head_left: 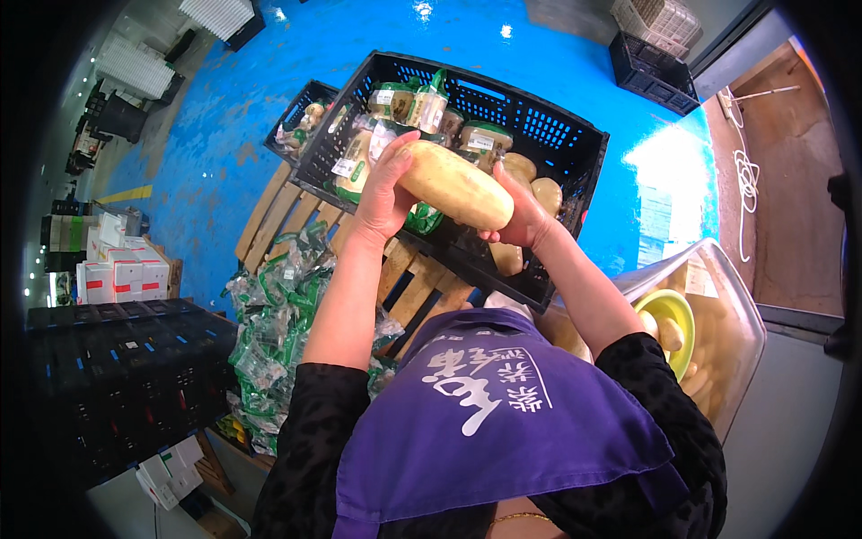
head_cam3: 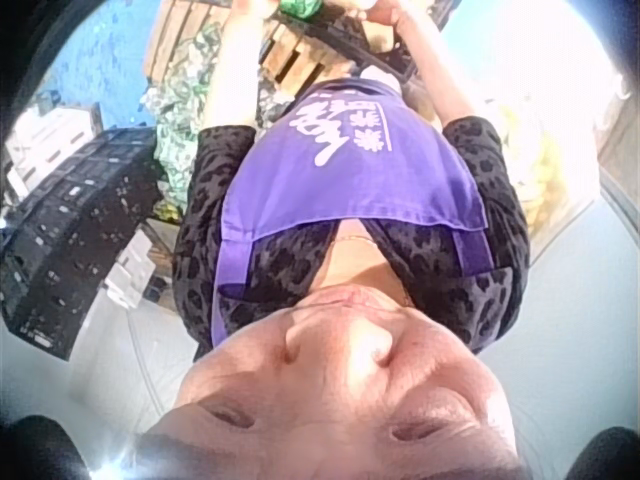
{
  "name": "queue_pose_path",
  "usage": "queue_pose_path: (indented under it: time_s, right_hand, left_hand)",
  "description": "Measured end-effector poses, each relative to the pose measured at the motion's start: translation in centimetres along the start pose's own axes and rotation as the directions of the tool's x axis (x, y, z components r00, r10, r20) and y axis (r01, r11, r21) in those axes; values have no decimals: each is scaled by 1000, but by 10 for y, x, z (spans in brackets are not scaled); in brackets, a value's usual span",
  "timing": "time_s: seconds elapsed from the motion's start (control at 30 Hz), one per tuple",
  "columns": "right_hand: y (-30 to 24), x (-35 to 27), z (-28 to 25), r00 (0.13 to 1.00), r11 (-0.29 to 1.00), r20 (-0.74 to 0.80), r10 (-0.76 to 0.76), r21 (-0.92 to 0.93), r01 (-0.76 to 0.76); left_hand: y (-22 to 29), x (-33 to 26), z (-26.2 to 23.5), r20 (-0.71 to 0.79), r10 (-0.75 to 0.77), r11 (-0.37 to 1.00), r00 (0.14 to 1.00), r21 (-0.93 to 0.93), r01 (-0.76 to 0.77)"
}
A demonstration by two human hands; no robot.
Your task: The person unpacks daikon radishes from plastic bags in a black crate, inspects each one, and places them into a green bowl inside a water-filled tub. The person repeats this process for multiple radishes throughout the clip.
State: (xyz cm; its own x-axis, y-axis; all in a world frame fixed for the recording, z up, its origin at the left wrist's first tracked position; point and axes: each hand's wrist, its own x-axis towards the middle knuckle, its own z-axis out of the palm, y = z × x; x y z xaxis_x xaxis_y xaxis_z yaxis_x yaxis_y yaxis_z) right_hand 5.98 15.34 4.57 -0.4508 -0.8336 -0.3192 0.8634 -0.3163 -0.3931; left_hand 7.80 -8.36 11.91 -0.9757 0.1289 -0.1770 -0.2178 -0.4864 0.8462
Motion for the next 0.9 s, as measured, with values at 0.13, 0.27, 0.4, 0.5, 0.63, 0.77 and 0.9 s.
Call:
queue_pose_path:
  time_s: [0.13,0.27,0.4,0.5,0.63,0.77,0.9]
  right_hand:
    - [0,-2,5,988,972,-92,-121,-214,99]
    - [3,-17,15,944,867,-115,-311,-441,232]
    - [9,-21,20,902,794,-114,-416,-529,299]
    - [12,-22,22,861,692,-62,-506,-625,362]
    - [11,-31,28,816,536,7,-578,-750,386]
    - [13,-31,24,790,464,51,-611,-786,409]
    - [17,-28,19,729,295,112,-675,-865,407]
  left_hand:
    - [-17,3,-30,-124,-94,994,988,-72,86]
    - [-11,-2,-6,-321,-218,973,922,3,231]
    - [-13,-5,-13,-258,-202,978,945,-3,208]
    - [-11,-11,-18,-180,-133,989,975,37,142]
    - [-5,-12,-17,-129,-112,987,985,101,125]
    - [-1,-12,-8,-163,-35,913,986,397,98]
    - [-7,-9,5,-61,234,513,970,856,-70]
